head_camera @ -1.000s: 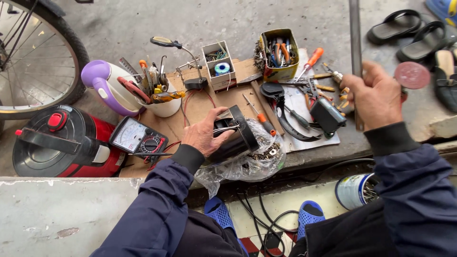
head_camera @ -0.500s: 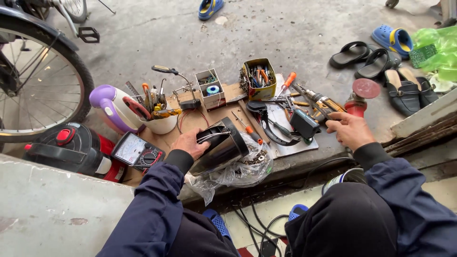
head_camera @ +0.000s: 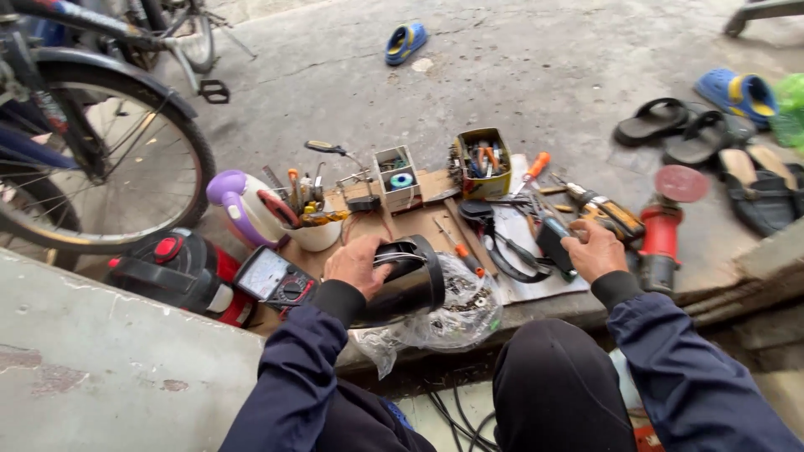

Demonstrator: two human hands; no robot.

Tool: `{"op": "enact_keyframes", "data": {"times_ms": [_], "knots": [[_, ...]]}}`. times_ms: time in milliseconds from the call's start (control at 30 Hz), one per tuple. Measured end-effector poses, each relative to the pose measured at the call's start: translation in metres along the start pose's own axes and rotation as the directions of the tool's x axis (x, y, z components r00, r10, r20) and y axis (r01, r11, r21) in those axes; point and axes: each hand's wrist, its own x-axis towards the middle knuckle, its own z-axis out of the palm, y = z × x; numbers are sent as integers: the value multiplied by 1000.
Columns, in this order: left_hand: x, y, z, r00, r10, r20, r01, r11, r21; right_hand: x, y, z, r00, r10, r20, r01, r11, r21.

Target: Reassembling an electric kettle by attaching the handle and base using a screwdriver and power drill.

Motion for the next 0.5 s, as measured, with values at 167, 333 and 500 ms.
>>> {"op": "enact_keyframes", "data": {"times_ms": [167, 333, 500], "knots": [[-9, -14, 5, 990, 92, -102, -80, 990, 117, 56, -1, 40, 987, -156, -34, 153, 984, -90], [-13, -15, 0, 972, 157, -177, -137, 983, 120, 76, 1, 69, 947, -289, -136, 269, 952, -148], [-6, -20, 11, 955, 182, -233, -166, 982, 88, -12, -84, 30, 872, -435, -227, 425, 900, -91]]}}
